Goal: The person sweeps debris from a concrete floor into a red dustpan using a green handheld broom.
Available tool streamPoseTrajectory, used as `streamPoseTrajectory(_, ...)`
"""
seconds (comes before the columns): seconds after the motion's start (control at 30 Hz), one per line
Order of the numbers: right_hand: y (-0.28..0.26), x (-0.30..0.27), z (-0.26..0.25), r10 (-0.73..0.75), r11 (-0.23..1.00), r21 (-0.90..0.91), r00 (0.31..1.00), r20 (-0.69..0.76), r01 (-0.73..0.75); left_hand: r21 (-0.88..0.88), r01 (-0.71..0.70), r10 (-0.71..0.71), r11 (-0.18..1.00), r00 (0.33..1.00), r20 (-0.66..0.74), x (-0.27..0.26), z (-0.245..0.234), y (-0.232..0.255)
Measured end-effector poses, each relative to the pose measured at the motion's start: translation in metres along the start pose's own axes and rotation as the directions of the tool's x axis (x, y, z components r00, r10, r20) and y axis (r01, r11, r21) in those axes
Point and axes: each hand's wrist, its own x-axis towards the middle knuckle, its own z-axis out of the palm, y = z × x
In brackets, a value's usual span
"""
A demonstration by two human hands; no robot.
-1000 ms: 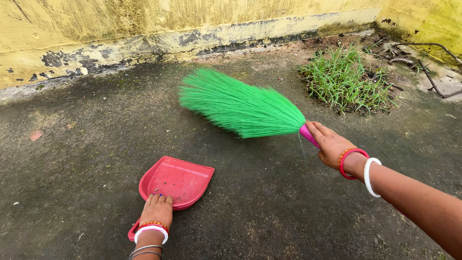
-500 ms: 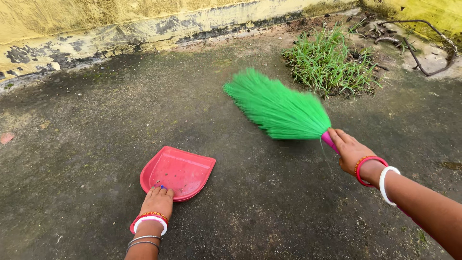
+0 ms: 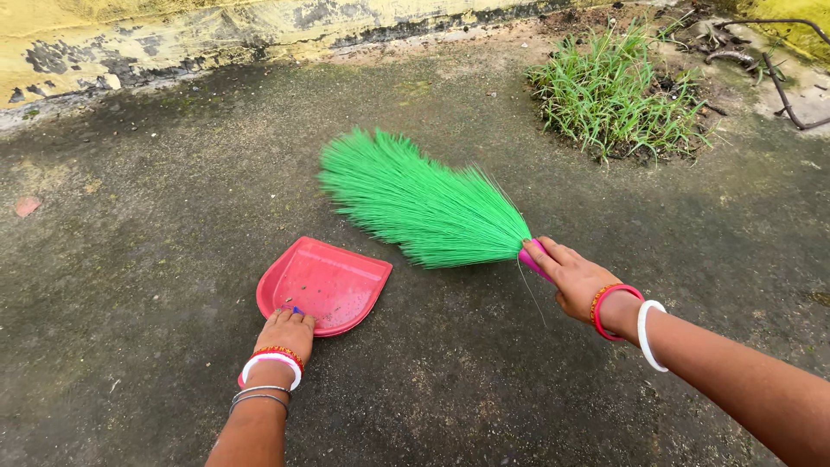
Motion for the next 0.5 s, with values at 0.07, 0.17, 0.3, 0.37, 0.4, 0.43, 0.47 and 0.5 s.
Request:
streamPoseTrajectory(0.07,0.000,0.007,-0.008,-0.012,1.000,-0.005,0.999,-0.044,0.011,0.002,0.004,-0.004,1.000,1.000,0.004,-0.002,-0.001,0.001)
streamPoseTrajectory(0.17,0.004,0.017,-0.025,0.030,0.999,0.036,0.994,-0.103,-0.026,-0.006,0.009,-0.009,1.000,1.000,0.011,0.000,-0.001,-0.001)
streamPoseTrajectory(0.3,0.014,0.028,-0.041,0.161,0.985,0.097,0.968,-0.195,-0.145,-0.022,-0.001,0.000,1.000,1.000,-0.026,-0.002,0.005,-0.007)
streamPoseTrajectory(0.37,0.018,0.032,-0.042,0.198,0.978,0.098,0.962,-0.190,-0.183,-0.036,-0.005,0.004,0.999,1.000,-0.028,-0.002,0.006,-0.009)
streamPoseTrajectory(0.4,0.019,0.034,-0.042,0.236,0.970,0.098,0.954,-0.186,-0.221,-0.048,-0.010,0.008,0.999,0.999,-0.031,-0.002,0.006,-0.010)
streamPoseTrajectory(0.43,0.019,0.036,-0.040,0.237,0.970,0.097,0.954,-0.185,-0.223,-0.049,-0.013,0.011,0.999,0.999,-0.030,-0.002,0.005,-0.011)
streamPoseTrajectory(0.47,0.018,0.039,-0.037,0.243,0.969,0.097,0.952,-0.185,-0.228,-0.041,-0.014,0.012,0.999,0.999,-0.039,-0.003,0.005,-0.012)
streamPoseTrajectory(0.5,0.017,0.040,-0.034,0.250,0.967,0.098,0.951,-0.182,-0.235,-0.033,-0.018,0.017,0.999,0.999,-0.046,-0.003,0.005,-0.011)
